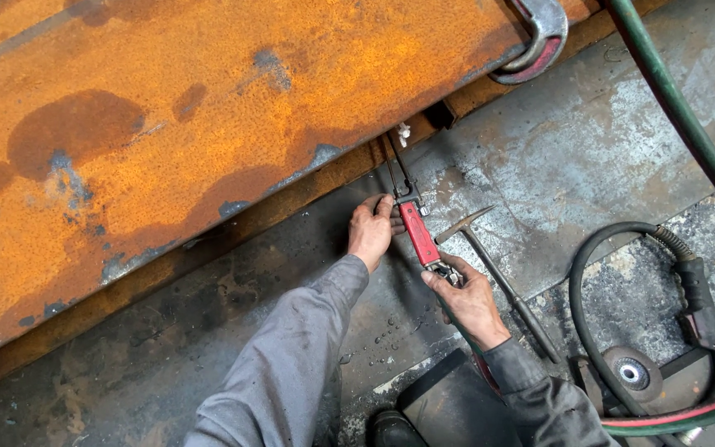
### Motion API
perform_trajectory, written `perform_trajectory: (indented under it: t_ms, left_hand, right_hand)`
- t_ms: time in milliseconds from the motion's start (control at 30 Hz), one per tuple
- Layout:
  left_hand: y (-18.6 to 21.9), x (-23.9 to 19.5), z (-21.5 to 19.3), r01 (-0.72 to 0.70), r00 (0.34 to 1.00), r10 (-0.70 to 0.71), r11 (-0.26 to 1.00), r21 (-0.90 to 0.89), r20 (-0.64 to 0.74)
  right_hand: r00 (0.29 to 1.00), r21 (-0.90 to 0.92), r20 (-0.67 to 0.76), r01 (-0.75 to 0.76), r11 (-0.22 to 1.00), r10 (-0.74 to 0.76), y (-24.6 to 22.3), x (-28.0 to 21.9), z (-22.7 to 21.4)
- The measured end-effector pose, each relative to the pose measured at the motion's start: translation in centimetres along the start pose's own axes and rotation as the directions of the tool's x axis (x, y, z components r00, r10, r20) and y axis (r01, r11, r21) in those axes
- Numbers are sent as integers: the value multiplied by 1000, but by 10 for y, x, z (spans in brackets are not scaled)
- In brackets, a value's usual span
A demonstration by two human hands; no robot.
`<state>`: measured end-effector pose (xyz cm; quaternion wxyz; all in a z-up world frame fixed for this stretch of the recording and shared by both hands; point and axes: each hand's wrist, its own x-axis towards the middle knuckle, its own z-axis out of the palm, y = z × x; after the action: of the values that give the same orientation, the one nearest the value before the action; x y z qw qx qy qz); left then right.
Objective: The person cuts a large metal plate using an oxy-fuel torch.
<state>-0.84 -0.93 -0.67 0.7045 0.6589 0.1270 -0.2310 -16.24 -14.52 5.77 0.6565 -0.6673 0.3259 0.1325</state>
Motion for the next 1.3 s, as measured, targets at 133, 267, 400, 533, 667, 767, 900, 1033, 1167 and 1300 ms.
perform_trajectory:
  t_ms: [133,267,400,533,667,767,900,1033,1167,1300]
  left_hand:
    - [-2,3,0,10,1000,-10,1000,-14,-2]
    - [-4,7,-1,1,1000,-1,1000,-11,18]
    - [-6,9,-2,-45,998,45,999,19,39]
    - [-4,12,-1,-38,999,38,999,15,34]
    - [0,9,1,-10,999,9,1000,27,34]
    - [4,6,1,2,999,-4,999,37,36]
    - [1,8,1,25,999,-26,1000,18,43]
    - [1,8,1,14,999,-15,1000,21,49]
    - [1,8,1,-4,999,3,999,36,46]
    - [4,6,0,10,998,-12,999,33,56]
  right_hand:
    - [1000,8,3,-6,1000,6,-3,-2,-1]
    - [1000,44,1,-6,999,6,1,1,-1]
    - [1000,73,-1,-7,997,7,-1,0,0]
    - [1000,81,-4,-3,997,3,-2,0,1]
    - [1000,84,-3,7,996,-7,-6,-2,0]
    - [1000,85,0,5,996,-5,-6,-4,0]
    - [1000,69,-4,8,998,-7,-8,-6,0]
    - [1000,54,-11,-4,999,4,-10,-5,0]
    - [1000,61,-16,-9,998,10,-7,-5,0]
    - [1000,77,-8,-10,997,10,-6,-5,0]
